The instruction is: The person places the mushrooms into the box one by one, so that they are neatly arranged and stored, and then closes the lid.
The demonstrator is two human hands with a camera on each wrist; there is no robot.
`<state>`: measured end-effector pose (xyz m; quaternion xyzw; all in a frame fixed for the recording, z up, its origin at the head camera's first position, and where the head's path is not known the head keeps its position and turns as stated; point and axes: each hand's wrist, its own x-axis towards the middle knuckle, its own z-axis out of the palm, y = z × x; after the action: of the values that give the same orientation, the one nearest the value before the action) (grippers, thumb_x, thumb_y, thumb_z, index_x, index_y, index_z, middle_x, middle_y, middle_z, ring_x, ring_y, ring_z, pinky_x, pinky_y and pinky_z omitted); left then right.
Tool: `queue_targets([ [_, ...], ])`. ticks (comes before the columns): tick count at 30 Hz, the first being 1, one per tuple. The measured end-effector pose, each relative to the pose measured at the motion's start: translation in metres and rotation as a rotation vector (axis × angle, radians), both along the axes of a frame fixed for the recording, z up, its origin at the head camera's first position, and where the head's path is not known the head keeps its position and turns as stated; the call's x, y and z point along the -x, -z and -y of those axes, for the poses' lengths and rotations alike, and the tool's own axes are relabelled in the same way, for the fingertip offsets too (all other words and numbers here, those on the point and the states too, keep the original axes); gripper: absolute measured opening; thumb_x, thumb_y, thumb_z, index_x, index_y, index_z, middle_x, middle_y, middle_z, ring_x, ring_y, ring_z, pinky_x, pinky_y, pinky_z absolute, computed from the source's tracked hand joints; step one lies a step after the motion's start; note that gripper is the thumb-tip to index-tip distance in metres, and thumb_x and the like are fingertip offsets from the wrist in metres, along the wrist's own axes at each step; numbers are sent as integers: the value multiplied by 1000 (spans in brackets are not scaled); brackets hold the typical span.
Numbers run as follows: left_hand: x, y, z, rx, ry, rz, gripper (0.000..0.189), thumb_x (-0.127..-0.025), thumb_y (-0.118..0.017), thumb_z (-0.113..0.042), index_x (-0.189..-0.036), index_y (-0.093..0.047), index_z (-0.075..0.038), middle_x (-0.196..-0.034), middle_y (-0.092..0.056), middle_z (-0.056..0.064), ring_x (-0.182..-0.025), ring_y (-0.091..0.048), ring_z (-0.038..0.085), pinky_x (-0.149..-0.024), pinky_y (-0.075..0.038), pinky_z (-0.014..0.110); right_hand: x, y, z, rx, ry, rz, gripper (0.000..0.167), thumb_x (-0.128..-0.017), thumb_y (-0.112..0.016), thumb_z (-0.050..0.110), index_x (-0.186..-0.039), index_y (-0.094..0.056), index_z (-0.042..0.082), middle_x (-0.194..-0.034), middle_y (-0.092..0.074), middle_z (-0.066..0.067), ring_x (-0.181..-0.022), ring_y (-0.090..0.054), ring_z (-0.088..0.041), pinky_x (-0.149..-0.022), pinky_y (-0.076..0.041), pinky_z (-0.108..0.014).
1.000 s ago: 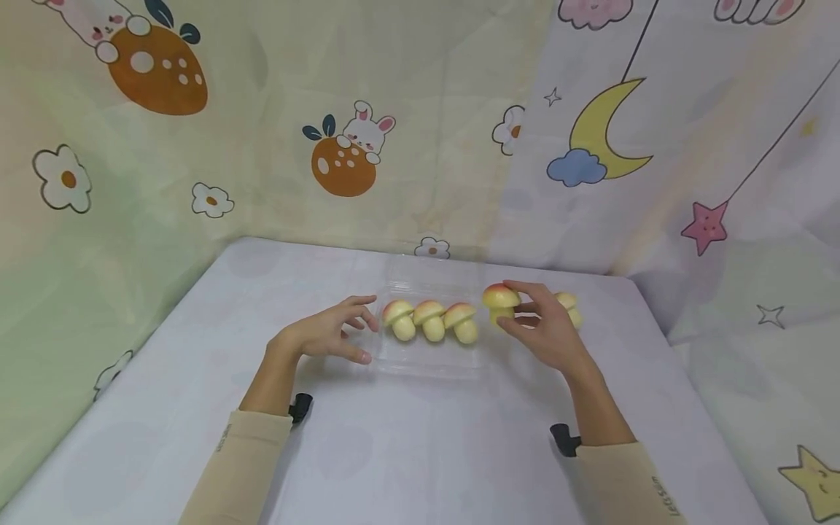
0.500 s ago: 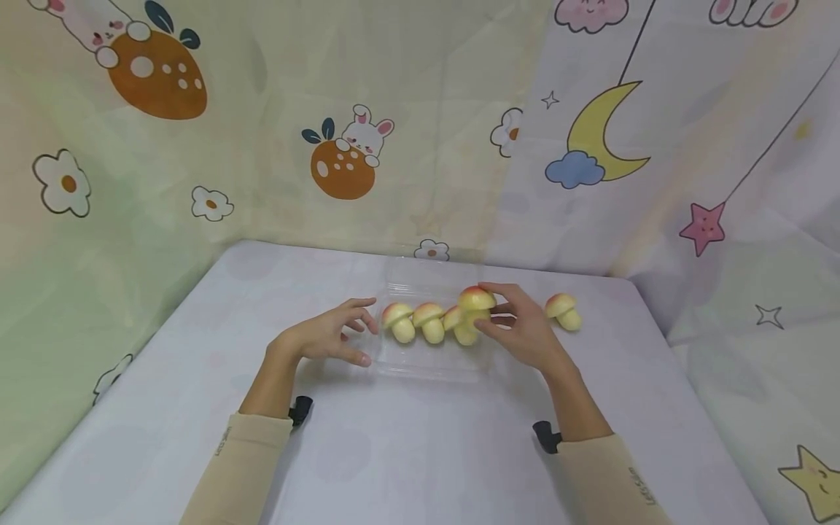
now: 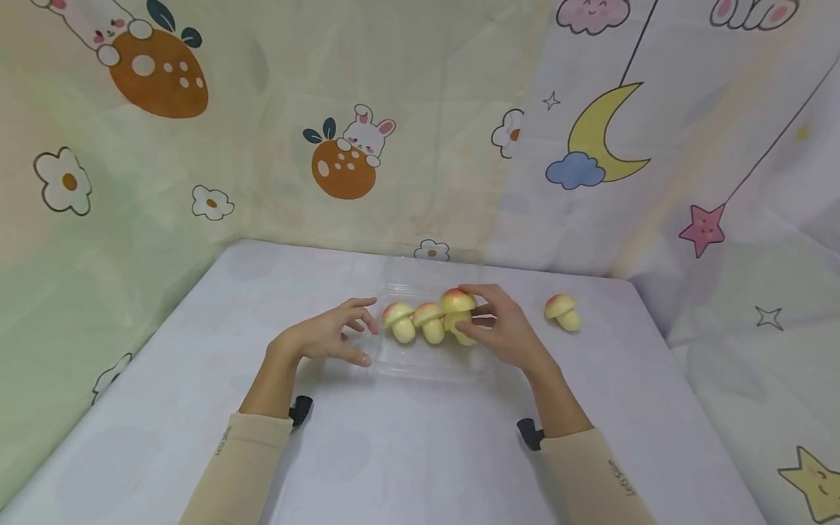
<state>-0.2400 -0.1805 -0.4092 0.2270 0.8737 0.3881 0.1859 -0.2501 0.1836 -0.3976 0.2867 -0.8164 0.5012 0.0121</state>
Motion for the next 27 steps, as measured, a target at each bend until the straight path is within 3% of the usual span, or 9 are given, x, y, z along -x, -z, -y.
queue_targets([
  [8,-1,3,0,-10,11,5,58,-78,-91,-40,-123,-64,-16,-172,-13,2,-137,-50,33,-107,-45,53,-3,3,6,-31,-7,7,61,-90,-80,10,-145,-55,16,-135,-51,-9,-111,-68,-35,-93,-58,-37],
  [19,1,3,0,-2,11,-25,59,-78,-91,-41,-123,-64,-16,-172,-14,3,-135,-51,34,-106,-46,52,-1,10,16,-29,-57,-25,60,-89,-82,9,-143,-57,11,-134,-55,-11,-105,-70,-33,-90,-59,-36],
  [27,0,2,-1,-1,1,-23,54,-79,-91,-37,-121,-64,-16,-172,-15,3,-136,-51,34,-107,-45,54,-7,13,26,-35,-93,11,61,-86,-84,10,-141,-59,10,-131,-57,-13,-104,-70,-34,-88,-60,-41],
])
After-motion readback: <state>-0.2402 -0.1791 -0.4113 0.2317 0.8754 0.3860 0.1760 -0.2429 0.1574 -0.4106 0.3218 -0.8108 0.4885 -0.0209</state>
